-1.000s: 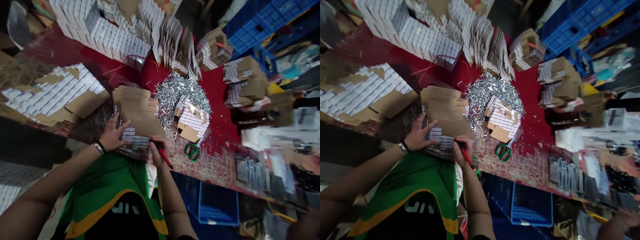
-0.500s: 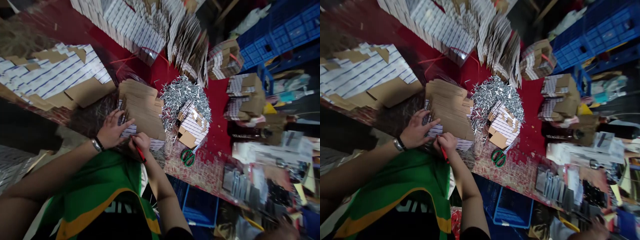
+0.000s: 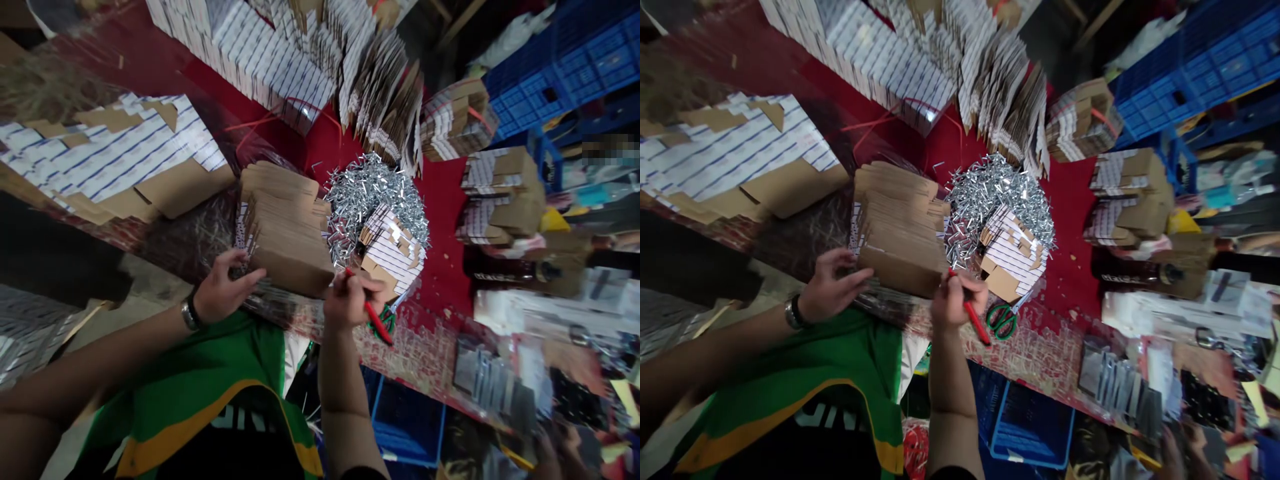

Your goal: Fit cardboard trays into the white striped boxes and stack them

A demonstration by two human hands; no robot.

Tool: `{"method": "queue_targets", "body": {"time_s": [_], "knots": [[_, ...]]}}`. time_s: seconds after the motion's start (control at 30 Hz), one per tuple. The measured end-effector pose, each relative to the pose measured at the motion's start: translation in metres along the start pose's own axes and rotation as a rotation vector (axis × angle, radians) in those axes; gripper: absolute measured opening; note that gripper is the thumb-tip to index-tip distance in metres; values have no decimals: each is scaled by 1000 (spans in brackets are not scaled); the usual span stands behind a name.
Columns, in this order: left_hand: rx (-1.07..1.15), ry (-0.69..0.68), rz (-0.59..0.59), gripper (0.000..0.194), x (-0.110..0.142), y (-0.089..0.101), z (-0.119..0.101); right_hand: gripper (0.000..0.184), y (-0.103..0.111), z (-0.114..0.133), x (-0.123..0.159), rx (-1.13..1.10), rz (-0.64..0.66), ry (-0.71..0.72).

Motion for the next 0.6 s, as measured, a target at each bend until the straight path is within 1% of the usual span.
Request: {"method": "queue_targets", "body": {"time_s": [0.03, 0.07, 0.13, 0.17, 0.2, 0.23, 0.27, 0.3, 0.33, 0.37, 0.43, 0.47, 0.53, 0.6], "knots": [[59, 30, 24, 30, 10, 0, 2, 20, 6, 4, -15, -57, 69, -42], [121, 57, 61, 24, 20, 0, 3, 19, 9, 7, -29, -108, 177, -102], [252, 78, 161, 14, 38, 3, 6, 19, 10, 9, -49, -163, 467, -230], [312, 78, 219, 12, 46, 6, 7, 19, 7, 9, -53, -155, 630, -270], [362, 70, 276, 11, 51, 10, 8, 19, 1, 8, -52, -124, 798, -277], [393, 52, 320, 13, 55, 14, 9, 18, -6, 6, -48, -74, 955, -247], [397, 24, 338, 16, 57, 20, 10, 17, -15, 3, -40, -11, 1079, -183], [377, -16, 327, 23, 56, 26, 12, 14, -25, -1, -29, 53, 1160, -90], [338, -67, 277, 32, 52, 33, 13, 11, -34, -7, -17, 111, 1199, 19], [279, -121, 205, 41, 46, 39, 13, 9, -43, -12, -4, 167, 1200, 132], [110, -185, 79, 56, 28, 45, 14, 16, -56, -25, 21, 268, 1143, 336], [21, -202, 56, 60, 17, 44, 13, 22, -60, -32, 31, 311, 1115, 414], [-129, -214, 79, 64, -6, 36, 12, 29, -64, -44, 45, 371, 1068, 520], [-200, -195, 140, 68, -27, 24, 10, 30, -64, -51, 51, 384, 1022, 583]]}}
Point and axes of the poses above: each hand's wrist, its own x-axis away from the middle knuckle, its own y-axis out of the back of the hand, z = x × y, the point moved 3 cm from there along -x, towards the middle knuckle, and after that the axes turned 6 degrees about x, right-handed, at the moved point
